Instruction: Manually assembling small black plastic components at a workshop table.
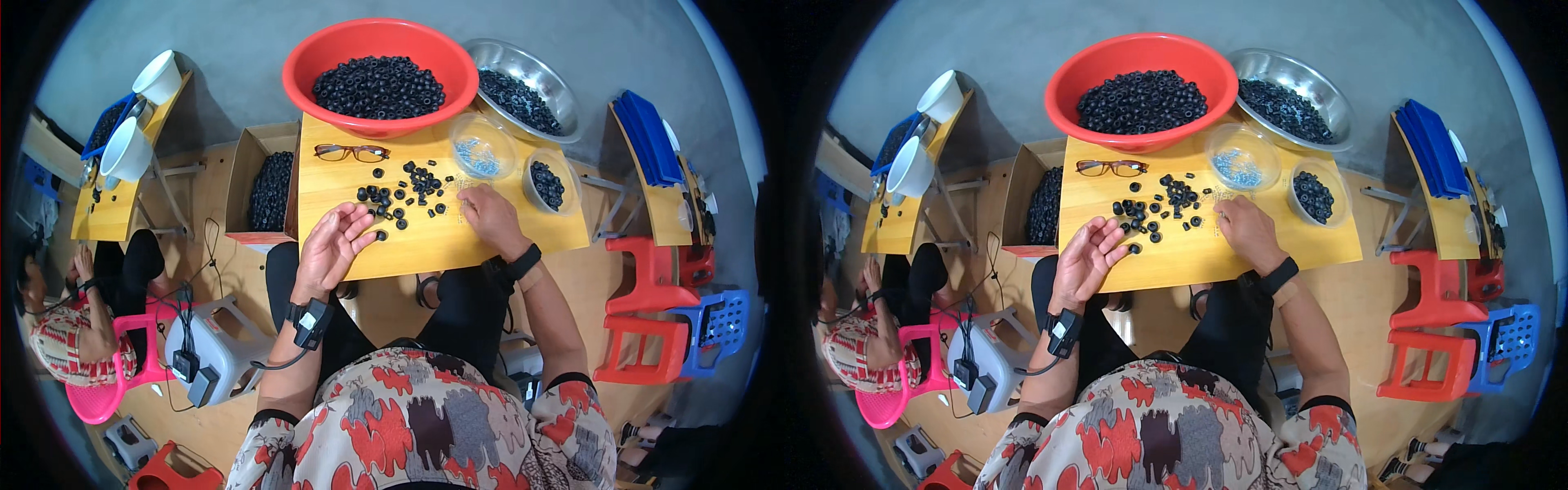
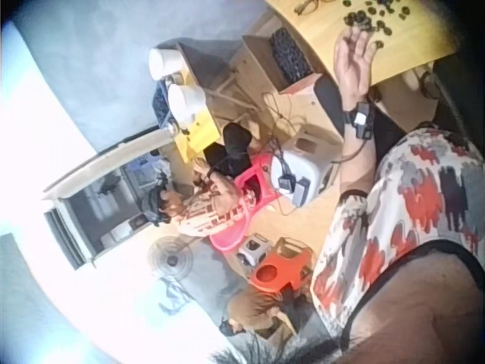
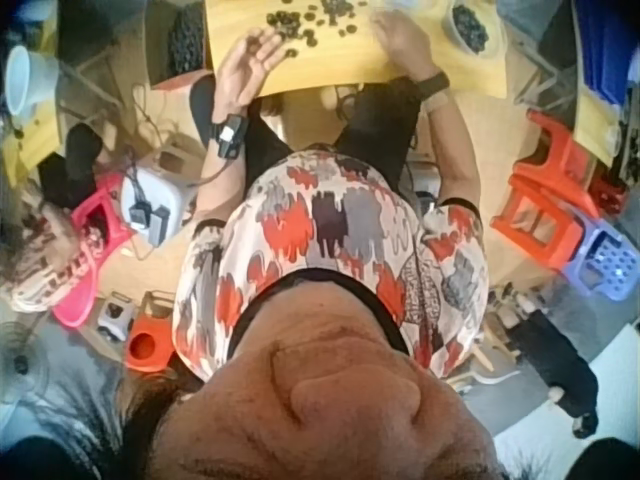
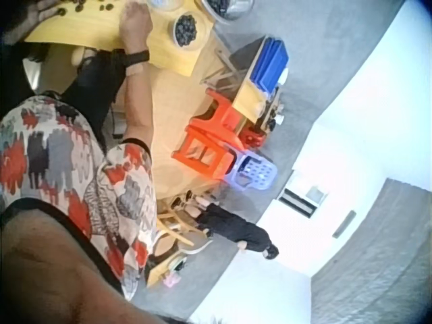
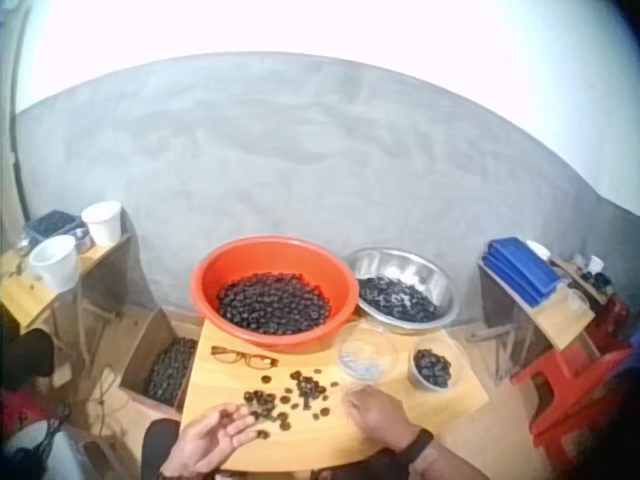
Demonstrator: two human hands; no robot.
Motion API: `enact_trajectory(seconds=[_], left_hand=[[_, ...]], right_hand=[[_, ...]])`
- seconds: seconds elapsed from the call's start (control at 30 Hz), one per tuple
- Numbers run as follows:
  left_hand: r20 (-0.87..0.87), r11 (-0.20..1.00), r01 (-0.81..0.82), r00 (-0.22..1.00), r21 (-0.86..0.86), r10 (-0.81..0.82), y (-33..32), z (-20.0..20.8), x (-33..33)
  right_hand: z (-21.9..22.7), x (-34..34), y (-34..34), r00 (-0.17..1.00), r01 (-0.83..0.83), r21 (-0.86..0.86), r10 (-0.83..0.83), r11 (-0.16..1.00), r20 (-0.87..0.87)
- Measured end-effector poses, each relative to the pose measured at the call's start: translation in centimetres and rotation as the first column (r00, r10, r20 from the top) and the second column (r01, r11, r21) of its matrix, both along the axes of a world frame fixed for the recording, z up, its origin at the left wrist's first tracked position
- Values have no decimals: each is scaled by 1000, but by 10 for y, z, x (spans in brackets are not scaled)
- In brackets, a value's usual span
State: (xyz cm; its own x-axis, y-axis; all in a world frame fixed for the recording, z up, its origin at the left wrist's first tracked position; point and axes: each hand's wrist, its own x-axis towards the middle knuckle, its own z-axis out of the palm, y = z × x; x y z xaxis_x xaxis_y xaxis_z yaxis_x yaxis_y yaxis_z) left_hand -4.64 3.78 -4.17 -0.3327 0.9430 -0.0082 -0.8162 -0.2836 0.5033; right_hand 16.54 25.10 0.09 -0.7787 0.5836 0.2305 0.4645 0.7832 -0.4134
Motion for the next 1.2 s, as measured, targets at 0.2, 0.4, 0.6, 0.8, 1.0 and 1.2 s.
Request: enact_trajectory(seconds=[0.2,0.4,0.6,0.8,1.0,1.2], left_hand=[[-1,1000,3,1000,8,-3,0,-1,1],[-2,1000,-3,1000,-3,3,0,-2,1],[-10,1000,3,1000,-3,-3,2,2,1],[-8,1000,0,1000,-1,0,1,1,0],[-5,1000,-9,1000,-4,9,0,-1,1],[-12,1000,-14,1000,11,14,0,0,1]], right_hand=[[-1,4,2,999,-28,-30,27,999,-42],[-3,6,5,960,-1,-228,-63,974,-273],[7,15,3,901,97,-158,-154,983,-406],[3,11,-78,918,-351,107,364,930,-155],[-10,2,-90,906,-420,110,424,901,-18],[-6,23,-55,964,-267,100,266,958,22]])
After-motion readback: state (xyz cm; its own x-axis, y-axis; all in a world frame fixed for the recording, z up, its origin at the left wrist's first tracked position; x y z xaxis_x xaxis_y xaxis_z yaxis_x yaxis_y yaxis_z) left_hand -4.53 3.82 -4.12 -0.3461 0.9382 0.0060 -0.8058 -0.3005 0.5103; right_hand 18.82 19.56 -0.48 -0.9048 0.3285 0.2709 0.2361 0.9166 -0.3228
